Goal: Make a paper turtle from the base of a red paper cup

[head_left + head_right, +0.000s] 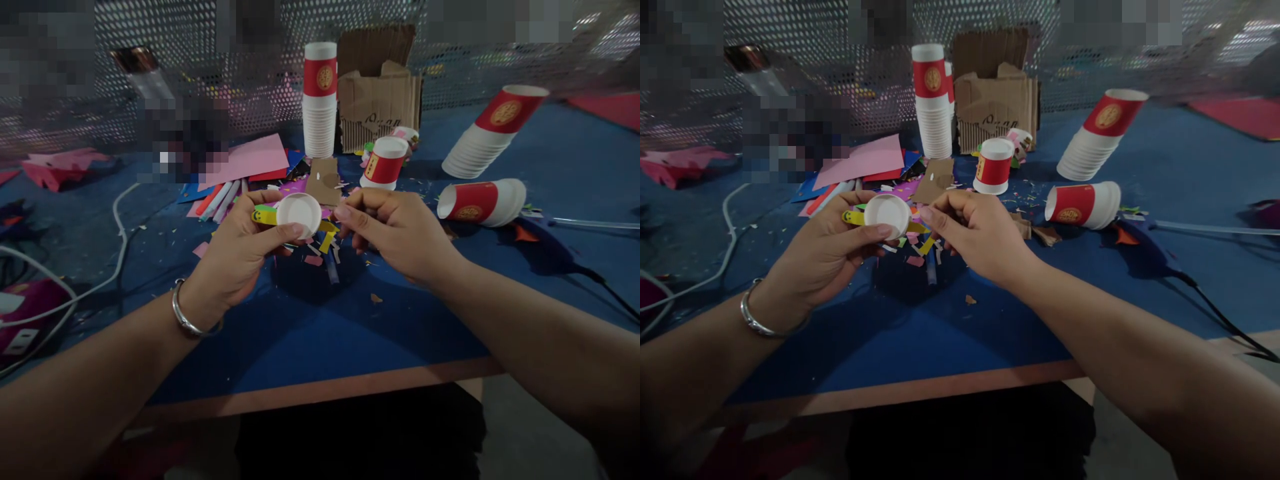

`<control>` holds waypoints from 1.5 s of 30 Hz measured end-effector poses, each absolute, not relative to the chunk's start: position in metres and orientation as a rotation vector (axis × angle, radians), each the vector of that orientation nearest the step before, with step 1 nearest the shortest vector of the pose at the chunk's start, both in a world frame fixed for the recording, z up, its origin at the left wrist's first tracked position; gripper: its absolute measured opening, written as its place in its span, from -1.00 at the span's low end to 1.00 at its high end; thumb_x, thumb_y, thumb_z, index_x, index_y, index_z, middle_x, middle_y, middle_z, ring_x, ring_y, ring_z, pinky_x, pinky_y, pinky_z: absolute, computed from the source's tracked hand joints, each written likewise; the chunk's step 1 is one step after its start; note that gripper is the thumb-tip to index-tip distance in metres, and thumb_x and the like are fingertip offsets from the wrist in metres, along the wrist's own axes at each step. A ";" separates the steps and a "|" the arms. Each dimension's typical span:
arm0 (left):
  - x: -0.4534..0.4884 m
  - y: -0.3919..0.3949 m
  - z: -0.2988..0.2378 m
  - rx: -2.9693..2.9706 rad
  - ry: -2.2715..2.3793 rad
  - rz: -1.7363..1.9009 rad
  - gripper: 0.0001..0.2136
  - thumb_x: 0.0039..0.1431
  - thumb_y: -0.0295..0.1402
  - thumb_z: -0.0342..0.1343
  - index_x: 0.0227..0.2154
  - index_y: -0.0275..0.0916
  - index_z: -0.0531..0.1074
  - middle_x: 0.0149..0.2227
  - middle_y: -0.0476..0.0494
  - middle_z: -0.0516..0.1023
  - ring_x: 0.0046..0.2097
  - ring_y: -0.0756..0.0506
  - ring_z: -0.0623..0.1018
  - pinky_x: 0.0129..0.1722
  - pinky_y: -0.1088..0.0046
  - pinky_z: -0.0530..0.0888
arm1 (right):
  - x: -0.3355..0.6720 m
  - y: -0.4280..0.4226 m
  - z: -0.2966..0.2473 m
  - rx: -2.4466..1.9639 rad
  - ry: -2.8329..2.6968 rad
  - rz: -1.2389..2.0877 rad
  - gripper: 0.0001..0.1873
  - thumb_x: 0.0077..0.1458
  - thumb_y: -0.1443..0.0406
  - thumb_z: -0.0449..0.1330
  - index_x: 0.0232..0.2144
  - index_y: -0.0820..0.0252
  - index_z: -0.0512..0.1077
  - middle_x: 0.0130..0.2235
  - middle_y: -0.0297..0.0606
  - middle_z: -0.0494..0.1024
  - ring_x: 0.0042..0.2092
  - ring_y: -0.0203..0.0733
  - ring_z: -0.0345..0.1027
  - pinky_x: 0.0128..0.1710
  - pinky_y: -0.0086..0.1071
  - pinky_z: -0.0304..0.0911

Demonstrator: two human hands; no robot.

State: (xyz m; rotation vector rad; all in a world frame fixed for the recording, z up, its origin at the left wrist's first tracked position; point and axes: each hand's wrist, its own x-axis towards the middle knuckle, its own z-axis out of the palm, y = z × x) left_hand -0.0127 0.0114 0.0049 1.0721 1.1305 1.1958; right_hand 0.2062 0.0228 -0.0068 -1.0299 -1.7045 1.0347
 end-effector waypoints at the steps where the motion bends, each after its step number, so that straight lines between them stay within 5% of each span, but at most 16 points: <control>1: -0.014 0.012 0.005 1.078 1.136 1.194 -0.38 -0.12 -0.52 0.55 0.00 -0.21 0.41 -0.20 -0.03 0.68 -0.30 -0.03 0.65 -0.44 0.53 0.49 | 0.207 0.023 -0.006 -1.042 -1.716 1.000 -0.57 0.29 -0.05 0.41 -0.35 0.16 0.54 -0.39 -0.32 0.57 -0.46 -0.33 0.36 -0.48 -0.40 0.27; 8: -0.034 0.022 0.005 1.212 1.135 1.032 -0.45 -0.11 -0.37 0.60 -0.06 -0.19 0.48 -0.18 -0.07 0.69 -0.24 -0.08 0.66 -0.34 0.47 0.51 | 0.217 0.030 -0.004 -1.127 -1.797 0.672 -0.85 0.35 0.26 0.33 -0.31 0.14 0.56 -0.37 -0.29 0.60 -0.39 -0.24 0.40 -0.37 -0.30 0.29; 16: -0.050 0.028 0.016 1.559 1.036 0.431 -0.57 0.08 -0.23 0.50 -0.06 -0.13 0.45 -0.12 -0.07 0.75 -0.13 -0.14 0.71 -0.17 0.38 0.55 | 0.231 0.041 -0.001 -1.199 -1.905 0.451 -0.86 0.29 0.22 0.32 -0.30 0.16 0.58 -0.39 -0.31 0.61 -0.42 -0.26 0.32 -0.38 -0.29 0.18; 23: -0.058 0.033 0.012 1.784 1.072 0.107 -0.56 0.10 -0.09 0.47 -0.08 -0.16 0.48 -0.36 0.03 0.63 -0.38 -0.05 0.55 -0.38 0.45 0.38 | 0.236 0.043 0.005 -1.381 -2.145 0.343 -0.88 0.27 0.25 0.28 -0.31 0.14 0.57 -0.40 -0.30 0.63 -0.40 -0.22 0.42 -0.37 -0.32 0.20; 29: -0.063 0.036 0.011 1.779 1.088 0.087 -0.56 0.12 -0.02 0.46 -0.09 -0.17 0.53 -0.37 0.03 0.58 -0.40 -0.03 0.48 -0.41 0.45 0.36 | 0.240 0.044 0.009 -1.448 -2.283 0.414 -0.86 0.32 0.23 0.23 -0.25 0.13 0.56 -0.31 -0.23 0.69 -0.29 -0.11 0.56 -0.27 -0.27 0.31; 45: -0.058 0.031 0.019 2.134 1.232 -0.019 -0.50 0.13 0.04 0.34 0.02 -0.17 0.54 -0.16 -0.12 0.60 -0.24 -0.15 0.56 -0.25 0.34 0.41 | 0.262 0.026 0.020 -1.598 -2.152 0.164 -0.82 0.25 0.18 0.26 -0.28 0.16 0.57 -0.35 -0.20 0.69 -0.33 -0.12 0.53 -0.29 -0.27 0.24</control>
